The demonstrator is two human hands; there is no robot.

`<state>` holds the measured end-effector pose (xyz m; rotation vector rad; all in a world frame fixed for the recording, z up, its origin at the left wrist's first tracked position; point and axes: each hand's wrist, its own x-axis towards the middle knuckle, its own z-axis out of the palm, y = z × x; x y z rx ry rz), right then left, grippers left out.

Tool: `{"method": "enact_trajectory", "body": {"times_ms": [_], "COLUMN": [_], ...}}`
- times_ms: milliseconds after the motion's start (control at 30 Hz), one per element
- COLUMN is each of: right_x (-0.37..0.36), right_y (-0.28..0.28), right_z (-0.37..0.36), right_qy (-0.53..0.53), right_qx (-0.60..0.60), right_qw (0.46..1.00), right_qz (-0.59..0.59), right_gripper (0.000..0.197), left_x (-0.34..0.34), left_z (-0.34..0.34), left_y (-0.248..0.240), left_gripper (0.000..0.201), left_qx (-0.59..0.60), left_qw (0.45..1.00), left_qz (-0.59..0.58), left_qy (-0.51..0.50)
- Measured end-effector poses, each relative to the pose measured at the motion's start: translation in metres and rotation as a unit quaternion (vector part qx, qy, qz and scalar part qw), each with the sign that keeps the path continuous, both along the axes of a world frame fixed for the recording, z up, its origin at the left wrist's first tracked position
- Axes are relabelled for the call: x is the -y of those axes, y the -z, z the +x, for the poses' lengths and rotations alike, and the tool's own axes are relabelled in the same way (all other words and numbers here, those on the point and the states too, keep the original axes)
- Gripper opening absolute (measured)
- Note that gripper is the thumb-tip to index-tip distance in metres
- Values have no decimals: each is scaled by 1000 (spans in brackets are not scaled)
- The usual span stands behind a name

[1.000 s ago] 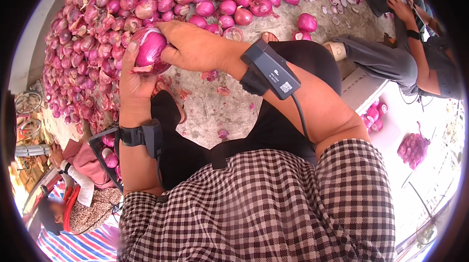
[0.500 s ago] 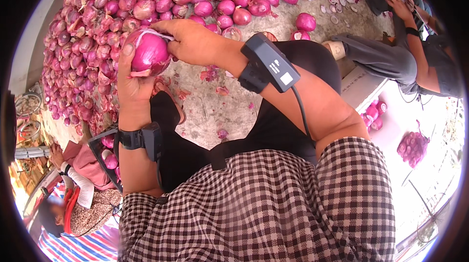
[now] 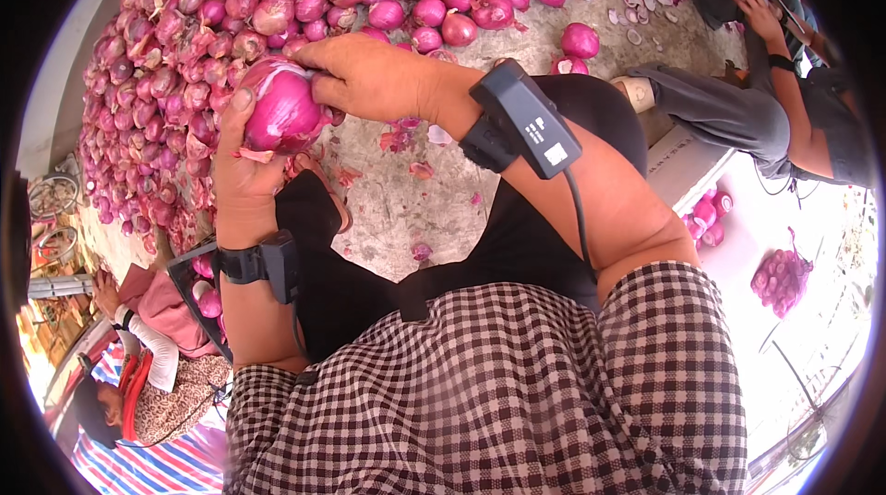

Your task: Peel red onions by hand and place them in a basket.

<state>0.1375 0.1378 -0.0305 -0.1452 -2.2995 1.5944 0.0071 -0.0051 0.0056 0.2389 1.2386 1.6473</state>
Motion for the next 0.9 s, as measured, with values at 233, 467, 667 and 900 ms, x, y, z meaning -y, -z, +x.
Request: {"method": "enact_trajectory", "body": {"times_ms": [233, 467, 667, 900], "right_x": [0, -9, 4, 19], "right_y": [4, -3, -18, -6], "right_z": [-3, -10, -4, -9], "right_qy": [39, 93, 30, 66], "right_qx": [6, 75, 92, 101], "right_qw": [999, 976, 930, 969], "right_qz": [-20, -182, -354, -217], "right_gripper": [25, 24, 42, 63], "left_x": [-1, 4, -9, -9], "left_z": [7, -10, -7, -3], "left_y": [-2, 5, 2, 10], "left_gripper": [49, 47, 54, 50], "left_qx": [54, 273, 150, 75], "left_qw": [998, 958, 969, 989], "left_qz": [1, 89, 14, -11], "left_qy": [27, -8, -194, -124]}}
